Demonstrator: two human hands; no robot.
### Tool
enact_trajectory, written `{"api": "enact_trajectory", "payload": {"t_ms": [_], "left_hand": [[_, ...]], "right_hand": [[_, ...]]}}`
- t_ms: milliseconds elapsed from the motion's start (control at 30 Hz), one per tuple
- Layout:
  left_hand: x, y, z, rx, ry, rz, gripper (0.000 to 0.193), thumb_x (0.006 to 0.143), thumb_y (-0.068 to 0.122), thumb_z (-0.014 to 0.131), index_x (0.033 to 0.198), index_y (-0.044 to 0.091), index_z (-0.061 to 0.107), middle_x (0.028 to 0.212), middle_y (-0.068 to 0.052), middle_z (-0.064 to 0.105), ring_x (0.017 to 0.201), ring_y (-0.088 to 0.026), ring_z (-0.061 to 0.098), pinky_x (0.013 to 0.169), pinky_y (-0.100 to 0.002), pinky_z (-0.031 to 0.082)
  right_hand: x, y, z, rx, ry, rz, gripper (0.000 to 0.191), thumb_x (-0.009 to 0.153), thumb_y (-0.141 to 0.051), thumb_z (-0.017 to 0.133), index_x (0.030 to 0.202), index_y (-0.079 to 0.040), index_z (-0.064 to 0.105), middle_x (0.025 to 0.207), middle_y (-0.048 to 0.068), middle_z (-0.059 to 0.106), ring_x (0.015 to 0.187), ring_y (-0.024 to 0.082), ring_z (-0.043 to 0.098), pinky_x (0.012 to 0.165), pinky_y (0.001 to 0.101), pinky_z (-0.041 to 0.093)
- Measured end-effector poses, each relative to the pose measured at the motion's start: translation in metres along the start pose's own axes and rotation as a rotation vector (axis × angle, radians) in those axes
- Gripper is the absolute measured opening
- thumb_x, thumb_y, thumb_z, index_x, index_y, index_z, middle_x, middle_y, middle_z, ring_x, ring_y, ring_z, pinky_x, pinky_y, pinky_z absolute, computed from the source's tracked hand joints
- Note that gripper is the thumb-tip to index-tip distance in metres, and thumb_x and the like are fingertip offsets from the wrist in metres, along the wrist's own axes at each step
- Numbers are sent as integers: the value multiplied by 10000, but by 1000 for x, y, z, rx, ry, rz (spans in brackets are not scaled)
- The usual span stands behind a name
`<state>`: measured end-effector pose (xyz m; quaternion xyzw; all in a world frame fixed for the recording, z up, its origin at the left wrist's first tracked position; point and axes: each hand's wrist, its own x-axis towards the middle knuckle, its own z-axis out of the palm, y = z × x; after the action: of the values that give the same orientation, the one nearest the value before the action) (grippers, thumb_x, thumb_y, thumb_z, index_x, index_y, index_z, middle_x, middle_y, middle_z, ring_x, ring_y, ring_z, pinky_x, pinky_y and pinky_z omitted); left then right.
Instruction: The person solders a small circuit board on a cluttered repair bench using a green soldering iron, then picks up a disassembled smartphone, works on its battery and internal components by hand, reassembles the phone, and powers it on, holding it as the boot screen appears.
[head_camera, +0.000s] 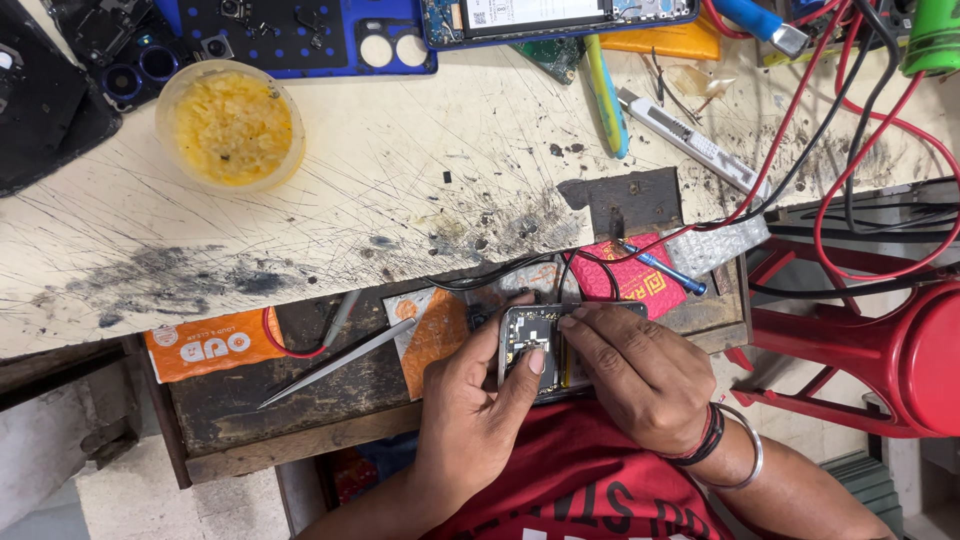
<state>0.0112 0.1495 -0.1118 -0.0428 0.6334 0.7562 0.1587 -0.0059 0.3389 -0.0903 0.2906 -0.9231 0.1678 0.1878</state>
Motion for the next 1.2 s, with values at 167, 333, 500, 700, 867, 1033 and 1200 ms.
{"api": "enact_trajectory", "payload": {"t_ms": [167,333,500,700,867,1033,1200], "left_hand": [[1,-2,-1,-14,6,-34,425,1007,134,638,1408,2,594,933,0,720,760,-7,551,632,-186,499],[1,-4,0,-11,6,-46,420,1018,137,649,1412,-2,610,898,-9,702,738,-17,525,634,-188,482],[0,-1,-1,-2,9,-1,414,1021,133,636,1410,-3,598,939,-6,722,755,-13,538,649,-188,497],[2,0,-3,37,11,-17,412,1008,133,644,1400,9,606,895,-8,726,714,-15,536,612,-196,490],[2,1,-4,18,9,-21,419,1006,141,638,1404,15,603,889,-6,728,718,-14,548,603,-201,494],[2,2,-4,50,14,57,404,1030,143,629,1409,5,602,952,-21,739,804,-17,574,699,-202,529],[2,1,-4,11,-3,12,410,1026,146,624,1409,3,601,966,-32,748,809,-27,580,707,-212,530]], "right_hand": [[1,-2,-2,20,-20,33,342,760,-11,829,1095,-41,762,1052,107,745,945,242,756,747,331,593],[1,-2,-5,7,-38,57,390,719,-6,825,1101,-62,768,1055,101,750,920,232,759,730,326,590],[3,0,-7,-20,-49,14,383,722,-24,828,1099,-58,773,1042,109,751,883,227,753,701,324,587],[4,1,-3,-46,-31,-24,341,758,-13,812,1095,-37,762,1034,117,743,904,237,755,714,329,596],[5,3,0,-33,-30,-62,320,777,-10,782,1095,-20,751,1034,127,740,936,257,756,740,341,599],[8,9,0,12,-50,-101,307,788,-18,730,1094,-9,747,1048,132,738,953,265,753,774,356,610],[9,16,-1,27,-65,-133,315,782,-53,708,1090,-6,749,1050,140,739,961,282,755,782,369,612]]}}
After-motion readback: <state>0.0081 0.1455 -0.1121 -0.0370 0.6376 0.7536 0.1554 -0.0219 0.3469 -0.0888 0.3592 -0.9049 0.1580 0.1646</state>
